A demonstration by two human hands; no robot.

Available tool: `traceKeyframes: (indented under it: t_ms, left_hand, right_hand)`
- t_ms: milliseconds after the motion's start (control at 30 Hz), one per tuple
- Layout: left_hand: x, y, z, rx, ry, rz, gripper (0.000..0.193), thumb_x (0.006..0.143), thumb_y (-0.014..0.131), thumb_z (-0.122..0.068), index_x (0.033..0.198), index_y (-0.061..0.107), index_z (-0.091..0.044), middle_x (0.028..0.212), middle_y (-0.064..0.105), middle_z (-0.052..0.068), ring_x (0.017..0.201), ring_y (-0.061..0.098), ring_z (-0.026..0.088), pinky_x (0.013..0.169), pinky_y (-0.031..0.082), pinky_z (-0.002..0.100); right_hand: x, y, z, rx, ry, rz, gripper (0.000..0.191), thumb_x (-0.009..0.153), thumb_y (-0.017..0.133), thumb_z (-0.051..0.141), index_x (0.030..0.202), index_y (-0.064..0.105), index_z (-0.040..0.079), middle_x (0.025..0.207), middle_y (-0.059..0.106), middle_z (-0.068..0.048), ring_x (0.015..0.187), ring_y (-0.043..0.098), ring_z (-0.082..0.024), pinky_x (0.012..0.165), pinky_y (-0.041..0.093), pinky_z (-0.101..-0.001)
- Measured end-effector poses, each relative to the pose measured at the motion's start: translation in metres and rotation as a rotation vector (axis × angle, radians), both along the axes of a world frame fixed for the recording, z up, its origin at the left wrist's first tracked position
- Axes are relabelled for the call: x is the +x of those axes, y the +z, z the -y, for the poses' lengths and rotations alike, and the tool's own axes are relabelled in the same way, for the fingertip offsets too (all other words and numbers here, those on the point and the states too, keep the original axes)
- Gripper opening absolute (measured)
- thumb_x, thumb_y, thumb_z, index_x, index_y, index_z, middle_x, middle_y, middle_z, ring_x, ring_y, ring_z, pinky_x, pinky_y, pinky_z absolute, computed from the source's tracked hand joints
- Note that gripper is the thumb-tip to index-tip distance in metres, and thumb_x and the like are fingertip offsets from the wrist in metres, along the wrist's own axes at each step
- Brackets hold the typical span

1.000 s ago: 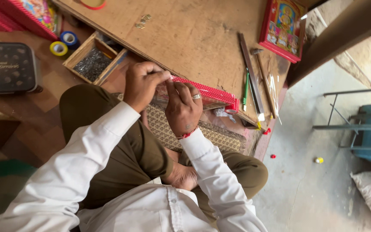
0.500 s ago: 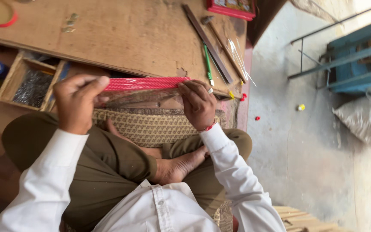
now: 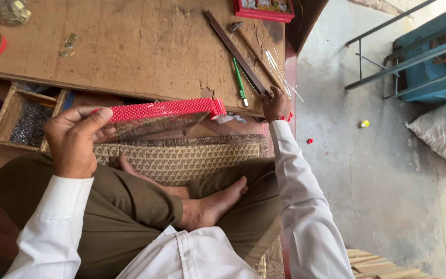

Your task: The person sits on the floor and assembles small picture frames by applying red patterned tape to the edges of the frame backing. They handle the frames one at a time, smoothing the tape and occasionally using a green pen-like tool to press down the edges.

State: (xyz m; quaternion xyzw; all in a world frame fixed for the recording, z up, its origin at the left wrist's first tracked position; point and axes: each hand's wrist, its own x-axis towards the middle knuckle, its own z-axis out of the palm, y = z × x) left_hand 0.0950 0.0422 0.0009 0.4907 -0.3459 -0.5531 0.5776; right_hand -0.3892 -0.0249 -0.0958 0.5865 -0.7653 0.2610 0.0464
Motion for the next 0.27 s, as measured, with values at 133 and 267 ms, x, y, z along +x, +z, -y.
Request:
traceKeyframes:
  t_ms: [133,267]
  left_hand:
    - [0.007,-0.022,-0.001,-0.014,0.003,0.014,0.011,0.098,0.076,-0.004,0.103,0.073,0.005,0.09,0.074,0.012,0.07,0.069,0.014,0.067,0.06,0.027]
    - [0.031,-0.09,0.025,-0.01,0.007,-0.011,0.011,0.097,0.075,-0.003,0.105,0.073,0.004,0.094,0.075,0.013,0.074,0.071,0.016,0.069,0.061,0.029]
  right_hand:
    - [0.005,0.015,0.012,0.117,0.003,-0.023,0.018,0.089,0.076,0.023,0.101,0.079,0.009,0.1,0.075,-0.019,0.09,0.071,-0.039,0.082,0.055,-0.0474]
    - [-0.018,0.004,0.037,-0.16,-0.074,0.035,0.017,0.087,0.073,0.016,0.1,0.077,0.006,0.1,0.075,-0.02,0.09,0.073,-0.037,0.083,0.058,-0.0447]
